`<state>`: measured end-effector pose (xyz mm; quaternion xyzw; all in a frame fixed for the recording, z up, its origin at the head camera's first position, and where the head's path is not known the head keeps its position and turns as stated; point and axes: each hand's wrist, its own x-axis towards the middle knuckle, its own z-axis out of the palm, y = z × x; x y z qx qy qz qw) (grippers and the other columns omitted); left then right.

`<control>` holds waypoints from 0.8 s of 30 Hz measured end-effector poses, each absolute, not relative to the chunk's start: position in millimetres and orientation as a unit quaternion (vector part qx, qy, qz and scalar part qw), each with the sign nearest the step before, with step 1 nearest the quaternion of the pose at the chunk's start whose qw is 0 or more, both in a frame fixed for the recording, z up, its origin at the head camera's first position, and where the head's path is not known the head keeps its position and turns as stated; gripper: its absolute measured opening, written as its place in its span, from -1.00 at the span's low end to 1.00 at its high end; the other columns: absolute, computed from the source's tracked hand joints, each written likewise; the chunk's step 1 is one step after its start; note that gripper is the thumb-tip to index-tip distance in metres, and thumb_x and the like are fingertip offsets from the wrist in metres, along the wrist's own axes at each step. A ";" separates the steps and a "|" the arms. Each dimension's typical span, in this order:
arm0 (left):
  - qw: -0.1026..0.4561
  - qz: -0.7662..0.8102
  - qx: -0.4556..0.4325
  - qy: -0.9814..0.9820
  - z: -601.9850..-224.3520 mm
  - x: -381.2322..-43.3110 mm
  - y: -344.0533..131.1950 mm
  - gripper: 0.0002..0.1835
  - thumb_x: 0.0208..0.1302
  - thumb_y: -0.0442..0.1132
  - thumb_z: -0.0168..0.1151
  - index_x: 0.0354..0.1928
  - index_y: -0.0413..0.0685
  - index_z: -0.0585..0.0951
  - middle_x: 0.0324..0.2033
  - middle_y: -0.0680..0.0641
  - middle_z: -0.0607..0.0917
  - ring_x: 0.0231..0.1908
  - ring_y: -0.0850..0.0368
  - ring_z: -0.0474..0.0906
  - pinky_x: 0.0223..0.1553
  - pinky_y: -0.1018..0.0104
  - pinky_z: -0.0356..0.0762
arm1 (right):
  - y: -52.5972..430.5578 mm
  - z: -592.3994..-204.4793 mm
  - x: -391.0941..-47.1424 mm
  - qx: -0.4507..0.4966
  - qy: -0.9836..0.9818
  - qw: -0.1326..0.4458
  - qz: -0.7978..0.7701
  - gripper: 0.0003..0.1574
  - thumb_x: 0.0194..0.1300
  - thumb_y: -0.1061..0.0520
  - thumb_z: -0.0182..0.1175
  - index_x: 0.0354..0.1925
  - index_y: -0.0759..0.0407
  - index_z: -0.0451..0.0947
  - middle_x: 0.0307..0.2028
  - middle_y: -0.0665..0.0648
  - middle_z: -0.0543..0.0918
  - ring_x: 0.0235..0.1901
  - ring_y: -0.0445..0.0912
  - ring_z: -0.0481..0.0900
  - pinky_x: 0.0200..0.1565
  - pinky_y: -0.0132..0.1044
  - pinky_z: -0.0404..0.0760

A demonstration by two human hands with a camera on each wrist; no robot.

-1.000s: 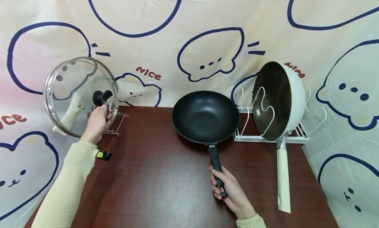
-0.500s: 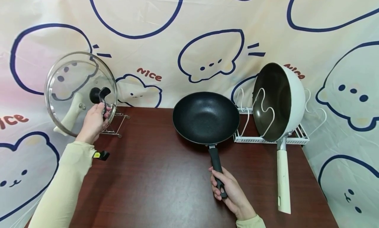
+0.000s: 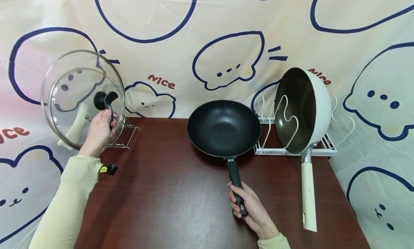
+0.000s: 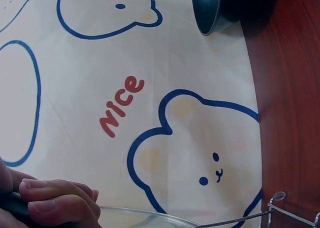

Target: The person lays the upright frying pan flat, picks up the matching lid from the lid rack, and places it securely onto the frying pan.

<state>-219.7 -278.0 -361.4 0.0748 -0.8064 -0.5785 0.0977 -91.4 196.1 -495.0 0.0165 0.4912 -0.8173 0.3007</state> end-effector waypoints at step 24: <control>0.159 -0.453 0.072 -0.874 -334.9 -213.0 -262.5 -0.47 0.67 0.17 -0.34 -0.02 -0.11 0.46 -0.46 0.06 0.44 -0.60 0.22 0.34 -0.46 0.31 0.32 | 195.6 -492.8 -91.4 0.003 0.488 0.305 -0.818 -0.70 0.69 -0.01 -0.09 0.20 0.11 0.30 -0.45 -0.08 0.43 -0.64 -0.30 0.33 -0.62 -0.52 0.42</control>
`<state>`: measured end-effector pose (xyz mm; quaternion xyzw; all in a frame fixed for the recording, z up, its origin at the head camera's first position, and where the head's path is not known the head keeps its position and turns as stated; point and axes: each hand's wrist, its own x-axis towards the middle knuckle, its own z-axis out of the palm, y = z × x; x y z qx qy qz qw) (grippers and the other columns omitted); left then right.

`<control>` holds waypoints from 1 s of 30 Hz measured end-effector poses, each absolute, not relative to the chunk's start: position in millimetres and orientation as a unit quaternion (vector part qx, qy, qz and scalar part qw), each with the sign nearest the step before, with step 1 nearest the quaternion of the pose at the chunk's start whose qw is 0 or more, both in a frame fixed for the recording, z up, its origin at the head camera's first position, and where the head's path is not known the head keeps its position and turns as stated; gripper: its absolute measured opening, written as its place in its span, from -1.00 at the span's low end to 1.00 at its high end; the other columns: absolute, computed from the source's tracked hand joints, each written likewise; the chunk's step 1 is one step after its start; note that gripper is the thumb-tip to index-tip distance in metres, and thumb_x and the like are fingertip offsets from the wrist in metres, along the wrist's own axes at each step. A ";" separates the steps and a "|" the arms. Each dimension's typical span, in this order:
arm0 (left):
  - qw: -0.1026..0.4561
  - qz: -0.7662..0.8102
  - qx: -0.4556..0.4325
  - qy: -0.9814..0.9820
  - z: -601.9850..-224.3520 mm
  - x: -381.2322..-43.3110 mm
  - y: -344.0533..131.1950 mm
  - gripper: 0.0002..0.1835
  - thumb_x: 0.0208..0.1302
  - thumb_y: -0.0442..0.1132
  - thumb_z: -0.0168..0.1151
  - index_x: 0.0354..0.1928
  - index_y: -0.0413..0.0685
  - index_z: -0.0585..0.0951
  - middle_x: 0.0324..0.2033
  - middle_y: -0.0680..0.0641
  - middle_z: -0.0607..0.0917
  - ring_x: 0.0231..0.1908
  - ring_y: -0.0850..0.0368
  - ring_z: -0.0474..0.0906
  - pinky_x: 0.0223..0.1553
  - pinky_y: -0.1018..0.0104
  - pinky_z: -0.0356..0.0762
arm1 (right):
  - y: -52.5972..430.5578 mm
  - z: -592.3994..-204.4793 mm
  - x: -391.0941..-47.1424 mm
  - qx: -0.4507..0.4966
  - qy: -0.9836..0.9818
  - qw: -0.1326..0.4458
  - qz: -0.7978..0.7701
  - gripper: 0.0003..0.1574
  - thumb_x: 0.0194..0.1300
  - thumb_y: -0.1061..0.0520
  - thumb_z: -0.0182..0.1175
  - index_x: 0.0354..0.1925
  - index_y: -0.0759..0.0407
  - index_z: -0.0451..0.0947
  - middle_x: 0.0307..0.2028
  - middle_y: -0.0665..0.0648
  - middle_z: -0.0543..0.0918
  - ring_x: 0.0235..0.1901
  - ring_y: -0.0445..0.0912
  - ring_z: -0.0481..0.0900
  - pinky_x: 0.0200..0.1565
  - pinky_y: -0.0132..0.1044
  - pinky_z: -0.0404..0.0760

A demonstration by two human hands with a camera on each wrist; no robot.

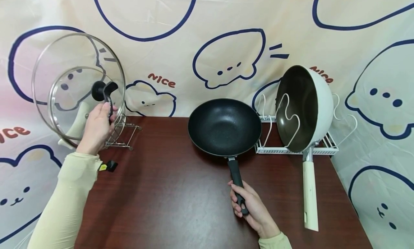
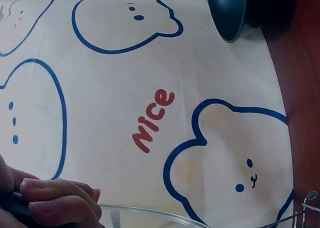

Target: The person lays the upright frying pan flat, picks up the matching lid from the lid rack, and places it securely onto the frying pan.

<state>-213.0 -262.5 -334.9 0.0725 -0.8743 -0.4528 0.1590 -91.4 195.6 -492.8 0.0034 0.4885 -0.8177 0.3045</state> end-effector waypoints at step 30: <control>0.089 -0.587 -0.016 -0.804 -330.8 -205.8 -231.9 -0.57 0.69 0.08 -0.33 0.05 -0.09 0.41 -0.39 -0.01 0.40 -0.69 0.22 0.22 -0.67 0.37 0.25 | 196.0 -492.7 -91.3 0.006 0.491 0.303 -0.817 -0.69 0.68 -0.02 -0.07 0.20 0.11 0.32 -0.46 -0.08 0.43 -0.64 -0.29 0.34 -0.62 -0.51 0.42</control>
